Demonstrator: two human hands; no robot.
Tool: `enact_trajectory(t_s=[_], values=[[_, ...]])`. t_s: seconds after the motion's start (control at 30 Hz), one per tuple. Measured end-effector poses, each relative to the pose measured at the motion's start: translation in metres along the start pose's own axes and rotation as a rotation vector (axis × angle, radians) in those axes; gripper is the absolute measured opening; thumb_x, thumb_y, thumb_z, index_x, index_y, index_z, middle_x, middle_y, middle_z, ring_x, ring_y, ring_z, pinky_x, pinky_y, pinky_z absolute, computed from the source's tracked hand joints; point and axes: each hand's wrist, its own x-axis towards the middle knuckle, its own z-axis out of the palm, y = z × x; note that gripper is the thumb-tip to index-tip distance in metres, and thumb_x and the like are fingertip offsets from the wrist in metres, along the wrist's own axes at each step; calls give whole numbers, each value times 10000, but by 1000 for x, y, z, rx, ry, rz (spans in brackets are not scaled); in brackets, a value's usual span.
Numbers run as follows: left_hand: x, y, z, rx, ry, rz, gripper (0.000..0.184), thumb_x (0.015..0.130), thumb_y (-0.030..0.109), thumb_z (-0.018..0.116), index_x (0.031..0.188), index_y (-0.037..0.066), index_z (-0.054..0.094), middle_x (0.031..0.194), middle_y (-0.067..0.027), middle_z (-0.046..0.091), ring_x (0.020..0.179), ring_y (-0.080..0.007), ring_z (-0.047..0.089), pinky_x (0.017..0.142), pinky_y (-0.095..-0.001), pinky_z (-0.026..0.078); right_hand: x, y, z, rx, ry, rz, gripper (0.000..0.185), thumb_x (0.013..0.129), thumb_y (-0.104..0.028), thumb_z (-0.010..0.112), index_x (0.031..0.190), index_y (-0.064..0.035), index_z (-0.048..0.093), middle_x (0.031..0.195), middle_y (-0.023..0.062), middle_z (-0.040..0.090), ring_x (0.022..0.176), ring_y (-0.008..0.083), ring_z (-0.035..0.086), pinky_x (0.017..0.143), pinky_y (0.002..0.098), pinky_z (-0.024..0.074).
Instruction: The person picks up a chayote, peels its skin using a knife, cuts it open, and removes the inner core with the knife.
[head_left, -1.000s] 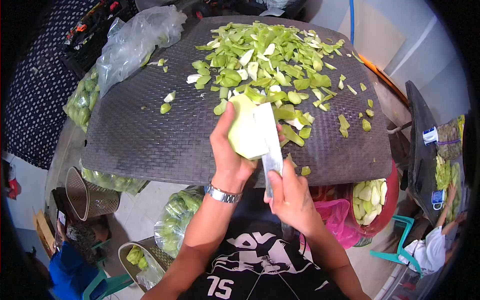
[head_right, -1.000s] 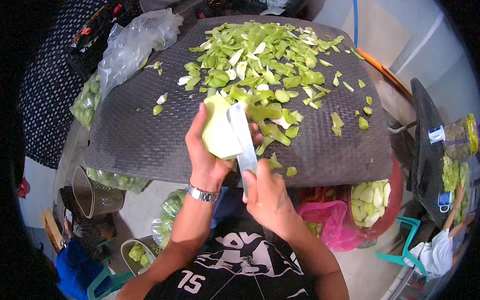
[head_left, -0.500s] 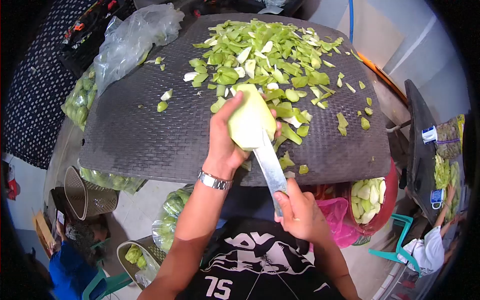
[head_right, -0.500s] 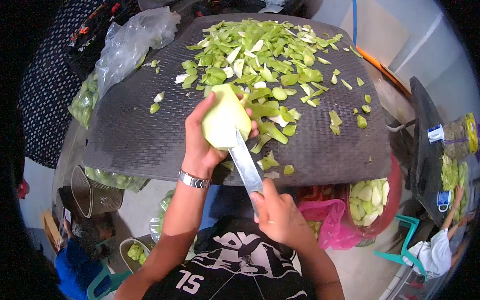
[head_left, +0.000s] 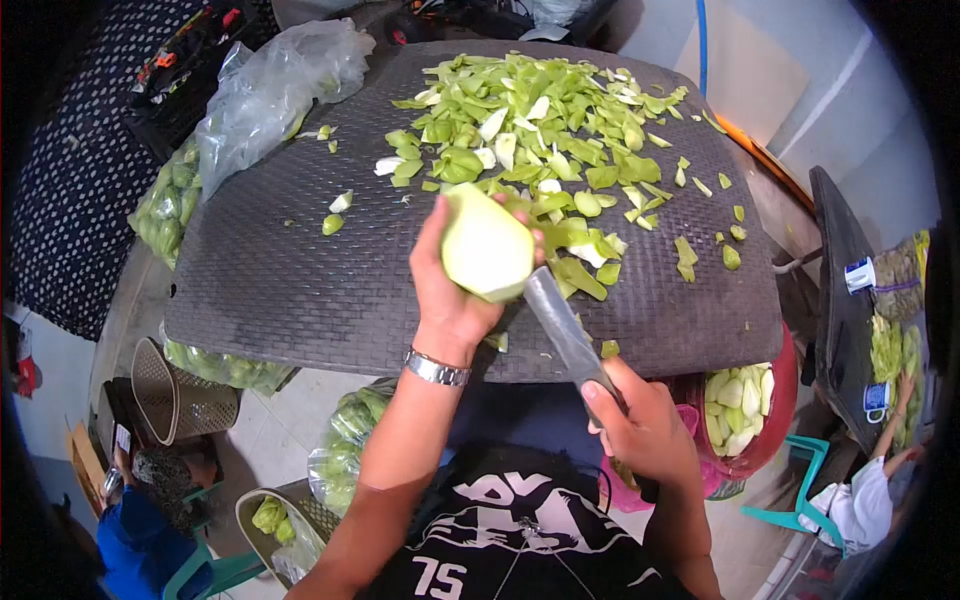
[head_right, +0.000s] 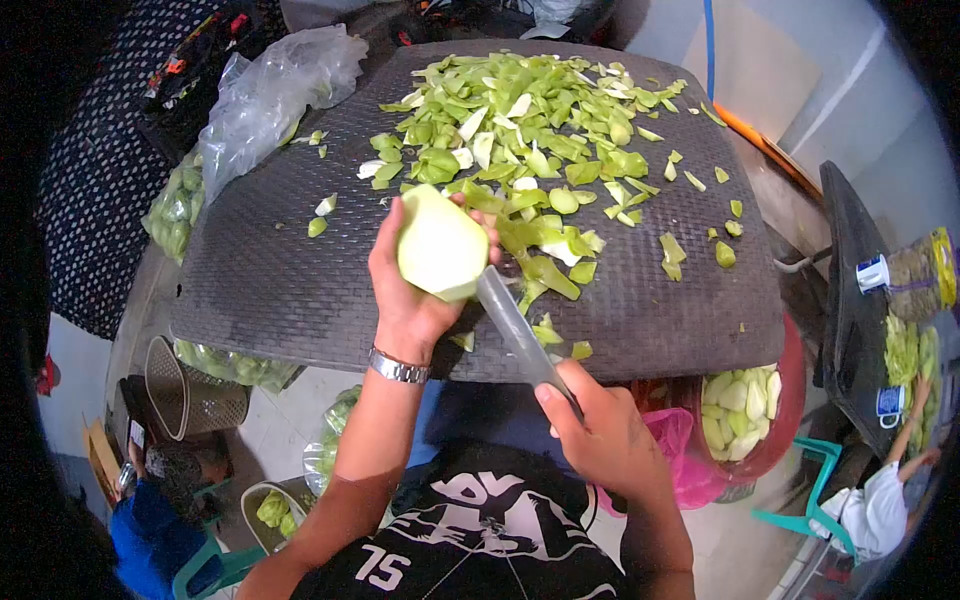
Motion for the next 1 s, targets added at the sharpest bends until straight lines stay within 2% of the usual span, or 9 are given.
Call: enact_trajectory(t_s=[0.1, 0.13, 0.23, 0.33, 0.47, 0.57, 0.67, 0.77, 1.0], values=[[-3, 4, -6, -57, 126, 134, 642, 1006, 593, 572, 1256, 3, 578, 1199, -216, 651, 1098, -412, 645, 965, -539, 536, -6, -1, 0, -48, 176, -66, 174, 1032, -174, 619, 1030, -1, 628, 679, 69, 650, 554, 118, 595, 544, 303, 476], [-6, 2, -4, -84, 112, 117, 657, 1002, 622, 559, 1249, 14, 581, 1235, -210, 646, 1129, -416, 639, 976, -559, 529, -5, -15, -1, -57, 204, -116, 219, 1016, -171, 643, 1127, 17, 634, 882, 220, 696, 769, 318, 713, 728, 427, 545], [-14, -4, 12, -106, 185, 87, 680, 999, 656, 542, 1256, 28, 582, 1265, -211, 638, 1147, -423, 637, 991, -592, 525, 1, -25, 8, -119, 255, -153, 265, 1016, -223, 669, 1131, 15, 646, 947, 234, 692, 809, 355, 713, 739, 438, 550], [-19, -5, 14, -76, 134, 60, 727, 1000, 710, 504, 1255, 34, 579, 1205, -211, 643, 1128, -416, 647, 995, -620, 528, 16, -13, 24, -256, 258, -374, 336, 1006, -312, 704, 1075, 11, 639, 912, 222, 678, 795, 409, 702, 719, 464, 554], [-24, -5, 9, -123, -4, 29, 737, 1016, 730, 444, 1236, 43, 593, 1212, -209, 655, 1075, -424, 674, 938, -608, 576, 30, -5, 41, -308, 230, -449, 458, 967, -444, 742, 945, -16, 580, 820, 204, 628, 734, 448, 679, 638, 512, 538], [-26, -7, 7, -103, -41, 42, 737, 1014, 716, 463, 1255, 30, 583, 1199, -233, 624, 1117, -467, 628, 933, -665, 558, 36, -5, 44, -339, 191, -466, 486, 957, -472, 744, 944, -17, 576, 818, 204, 626, 719, 453, 675, 616, 525, 532], [-32, -9, 19, -78, -51, 55, 738, 1027, 740, 405, 1218, 54, 601, 1174, -191, 656, 1070, -400, 673, 917, -582, 587, 39, -7, 45, -387, 207, -492, 506, 959, -498, 732, 951, -20, 568, 812, 201, 622, 703, 455, 670, 604, 534, 532], [-33, -10, 25, -80, -34, 87, 727, 1029, 739, 400, 1211, 65, 599, 1153, -185, 652, 1061, -380, 666, 903, -565, 588, 41, -8, 44, -390, 191, -468, 519, 971, -512, 712, 962, -15, 563, 826, 211, 628, 737, 472, 670, 636, 540, 531], [-34, -23, 29, -33, -13, 199, 723, 1041, 718, 391, 1219, 42, 577, 1118, -185, 643, 1048, -405, 650, 941, -596, 560, 45, -13, 34, -308, 48, -378, 530, 1013, -511, 652, 972, 7, 547, 844, 274, 640, 825, 508, 649, 702, 543, 508]])
